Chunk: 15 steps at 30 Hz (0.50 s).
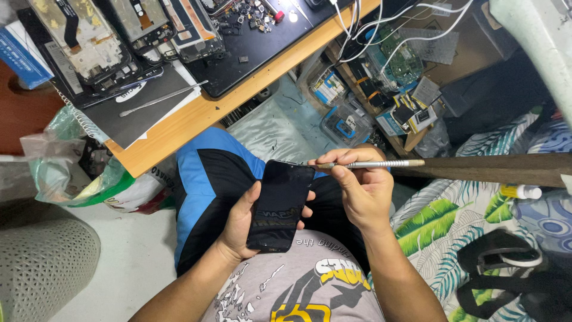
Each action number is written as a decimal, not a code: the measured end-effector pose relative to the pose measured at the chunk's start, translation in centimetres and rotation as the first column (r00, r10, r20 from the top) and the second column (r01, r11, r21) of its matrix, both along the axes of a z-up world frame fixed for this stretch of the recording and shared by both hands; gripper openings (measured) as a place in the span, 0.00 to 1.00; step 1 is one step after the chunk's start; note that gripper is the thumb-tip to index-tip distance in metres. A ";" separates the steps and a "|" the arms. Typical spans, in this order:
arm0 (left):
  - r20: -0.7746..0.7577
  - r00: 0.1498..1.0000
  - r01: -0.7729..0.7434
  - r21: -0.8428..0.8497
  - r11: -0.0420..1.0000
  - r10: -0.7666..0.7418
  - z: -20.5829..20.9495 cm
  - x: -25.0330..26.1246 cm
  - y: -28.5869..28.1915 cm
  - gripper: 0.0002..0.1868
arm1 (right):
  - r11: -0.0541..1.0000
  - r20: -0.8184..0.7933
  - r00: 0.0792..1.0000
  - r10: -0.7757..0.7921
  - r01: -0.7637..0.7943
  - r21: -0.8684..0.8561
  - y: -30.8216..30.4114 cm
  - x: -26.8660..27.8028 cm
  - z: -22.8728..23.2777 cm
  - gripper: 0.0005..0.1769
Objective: The person uses a metal prying tool to carefully separate the screen assembly from the back housing of a smartphone. They work along the edges to release the adhesive and then lift the screen away to expose the internal components.
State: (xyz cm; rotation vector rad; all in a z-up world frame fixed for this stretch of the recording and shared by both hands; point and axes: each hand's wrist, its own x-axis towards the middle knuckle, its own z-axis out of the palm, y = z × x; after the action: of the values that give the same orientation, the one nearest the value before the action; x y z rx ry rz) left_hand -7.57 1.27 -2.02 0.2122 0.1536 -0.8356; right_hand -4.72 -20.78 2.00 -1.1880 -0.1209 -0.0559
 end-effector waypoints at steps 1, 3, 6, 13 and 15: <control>0.008 1.000 -0.006 0.005 1.000 0.006 0.0 0.0 0.0 0.47 | 1.000 0.005 1.000 0.005 -0.005 0.001 0.0 0.0 0.0 0.08; 0.023 1.000 -0.018 0.015 1.000 0.018 0.0 -0.1 0.0 0.46 | 1.000 0.013 1.000 0.015 -0.015 0.005 0.0 -0.1 -0.1 0.08; 0.036 0.999 -0.012 -0.062 0.998 0.014 -0.1 -0.1 0.0 0.46 | 0.999 0.052 0.998 0.020 -0.018 -0.042 0.1 -0.4 -0.1 0.08; 0.057 0.998 -0.030 -0.017 0.999 0.031 0.0 -0.2 0.0 0.46 | 0.997 0.051 0.999 0.009 -0.005 -0.072 0.1 -0.7 -0.1 0.08; 0.067 0.997 -0.034 0.015 0.999 0.033 0.0 -0.3 -0.1 0.47 | 1.000 0.002 1.000 0.006 -0.006 -0.029 0.0 -0.5 0.1 0.08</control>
State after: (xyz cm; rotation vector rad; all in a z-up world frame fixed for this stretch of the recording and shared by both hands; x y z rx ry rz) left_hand -7.88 1.21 -1.98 0.2516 0.1008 -0.7928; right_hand -5.21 -20.78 2.07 -1.2163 -0.1275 -0.0500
